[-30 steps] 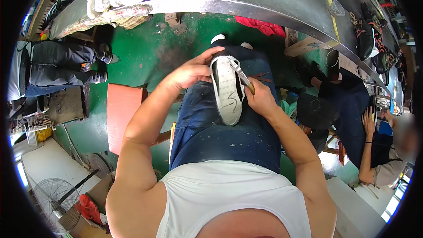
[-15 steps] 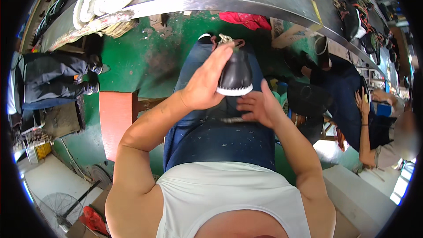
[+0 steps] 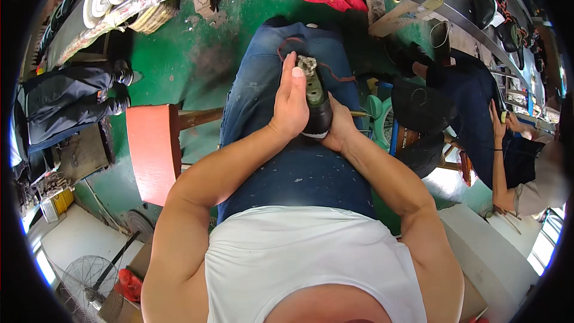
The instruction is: Manually pulling and stretching shoe upper materials over the last and securing them before attaching the sole.
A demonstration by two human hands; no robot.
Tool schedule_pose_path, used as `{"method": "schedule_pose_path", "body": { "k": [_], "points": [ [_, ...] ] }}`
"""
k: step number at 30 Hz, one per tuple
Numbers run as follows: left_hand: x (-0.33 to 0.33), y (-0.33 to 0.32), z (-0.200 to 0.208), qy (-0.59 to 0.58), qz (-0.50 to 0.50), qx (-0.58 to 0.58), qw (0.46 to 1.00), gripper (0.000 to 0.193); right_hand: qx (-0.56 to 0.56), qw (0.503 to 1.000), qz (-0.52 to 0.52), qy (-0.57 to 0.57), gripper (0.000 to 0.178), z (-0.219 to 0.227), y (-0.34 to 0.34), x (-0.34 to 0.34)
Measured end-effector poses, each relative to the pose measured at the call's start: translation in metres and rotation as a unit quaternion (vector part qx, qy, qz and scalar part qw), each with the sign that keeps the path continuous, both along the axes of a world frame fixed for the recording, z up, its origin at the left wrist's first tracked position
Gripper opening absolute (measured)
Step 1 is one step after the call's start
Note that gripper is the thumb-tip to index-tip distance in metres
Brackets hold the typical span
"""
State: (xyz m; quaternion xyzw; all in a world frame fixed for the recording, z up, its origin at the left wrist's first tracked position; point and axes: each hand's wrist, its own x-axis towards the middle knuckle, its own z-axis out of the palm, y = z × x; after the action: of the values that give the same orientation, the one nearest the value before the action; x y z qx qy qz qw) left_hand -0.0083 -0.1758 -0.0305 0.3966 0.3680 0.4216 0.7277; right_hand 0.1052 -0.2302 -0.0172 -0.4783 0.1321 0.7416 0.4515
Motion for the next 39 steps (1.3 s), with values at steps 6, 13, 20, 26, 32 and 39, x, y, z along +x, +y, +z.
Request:
{"method": "schedule_pose_path", "body": {
  "k": [6, 13, 20, 26, 32, 39],
  "points": [
    [0.01, 0.019, 0.013, 0.03, -0.002, 0.033, 0.999, 0.063, -0.057, 0.996, 0.027, -0.068, 0.032, 0.021, -0.001, 0.002],
    [-0.002, 0.056, 0.018, -0.071, -0.201, 0.096, 0.972, 0.089, 0.06, 0.997, 0.04, 0.033, 0.022, 0.016, 0.036, 0.066],
    [-0.007, 0.08, -0.005, 0.19, -0.182, 0.413, 0.872, 0.125, 0.017, 0.993, 0.109, -0.047, 0.025, 0.051, 0.069, 0.059],
    [-0.016, 0.101, -0.025, 0.205, -0.19, 0.442, 0.852, 0.115, 0.062, 0.905, 0.354, -0.226, 0.045, 0.043, 0.084, 0.078],
    [-0.014, 0.104, -0.019, 0.197, -0.211, 0.461, 0.839, 0.113, 0.487, 0.611, 0.29, -0.553, 0.062, 0.076, 0.099, 0.101],
    [-0.015, 0.104, -0.028, 0.186, -0.241, 0.409, 0.86, 0.121, 0.479, 0.436, 0.46, -0.607, 0.084, 0.092, 0.116, 0.084]
  ]
}}
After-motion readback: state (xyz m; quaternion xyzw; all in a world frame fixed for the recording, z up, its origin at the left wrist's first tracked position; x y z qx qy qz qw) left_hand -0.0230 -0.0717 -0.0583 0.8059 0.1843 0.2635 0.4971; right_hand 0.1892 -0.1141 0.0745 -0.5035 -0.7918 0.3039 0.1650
